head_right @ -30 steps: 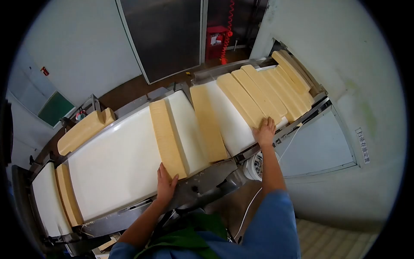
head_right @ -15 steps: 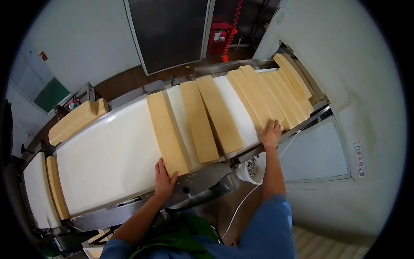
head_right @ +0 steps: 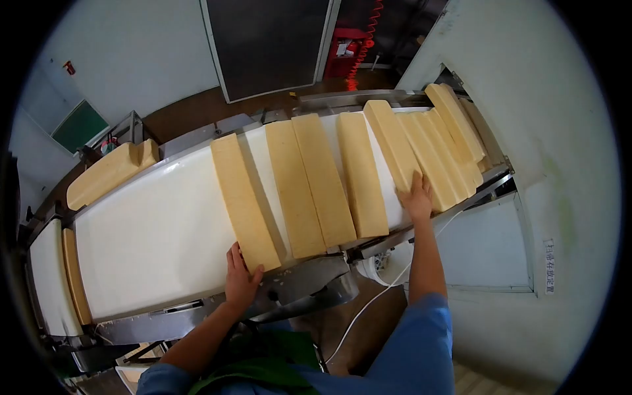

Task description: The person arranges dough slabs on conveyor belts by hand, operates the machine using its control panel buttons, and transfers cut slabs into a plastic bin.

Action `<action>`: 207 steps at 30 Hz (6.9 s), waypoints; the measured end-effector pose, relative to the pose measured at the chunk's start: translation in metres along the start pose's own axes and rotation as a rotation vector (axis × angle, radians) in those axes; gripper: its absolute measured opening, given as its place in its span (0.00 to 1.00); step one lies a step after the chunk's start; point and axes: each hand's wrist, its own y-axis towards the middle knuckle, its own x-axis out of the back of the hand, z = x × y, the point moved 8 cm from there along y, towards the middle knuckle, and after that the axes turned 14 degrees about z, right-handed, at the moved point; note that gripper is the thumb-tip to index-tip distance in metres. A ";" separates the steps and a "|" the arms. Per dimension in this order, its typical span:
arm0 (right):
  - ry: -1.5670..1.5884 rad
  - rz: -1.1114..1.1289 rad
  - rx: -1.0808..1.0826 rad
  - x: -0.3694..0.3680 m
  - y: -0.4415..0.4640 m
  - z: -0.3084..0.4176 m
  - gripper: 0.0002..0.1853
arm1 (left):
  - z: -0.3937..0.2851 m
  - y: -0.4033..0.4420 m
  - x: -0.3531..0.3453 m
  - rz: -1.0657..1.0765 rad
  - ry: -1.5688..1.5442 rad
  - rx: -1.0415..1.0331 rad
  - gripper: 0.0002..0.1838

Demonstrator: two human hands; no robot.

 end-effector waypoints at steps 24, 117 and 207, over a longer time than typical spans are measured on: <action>1.155 0.680 -0.068 -0.080 0.017 0.186 0.36 | -0.011 -0.009 0.040 -0.090 0.537 -0.190 0.26; 1.648 0.157 -0.483 -0.015 0.040 -0.018 0.28 | -0.200 0.241 -0.183 0.331 -1.040 0.105 0.20; 1.332 1.078 0.533 -0.114 -0.142 0.581 0.47 | 0.179 -0.137 0.310 -0.404 0.657 0.394 0.33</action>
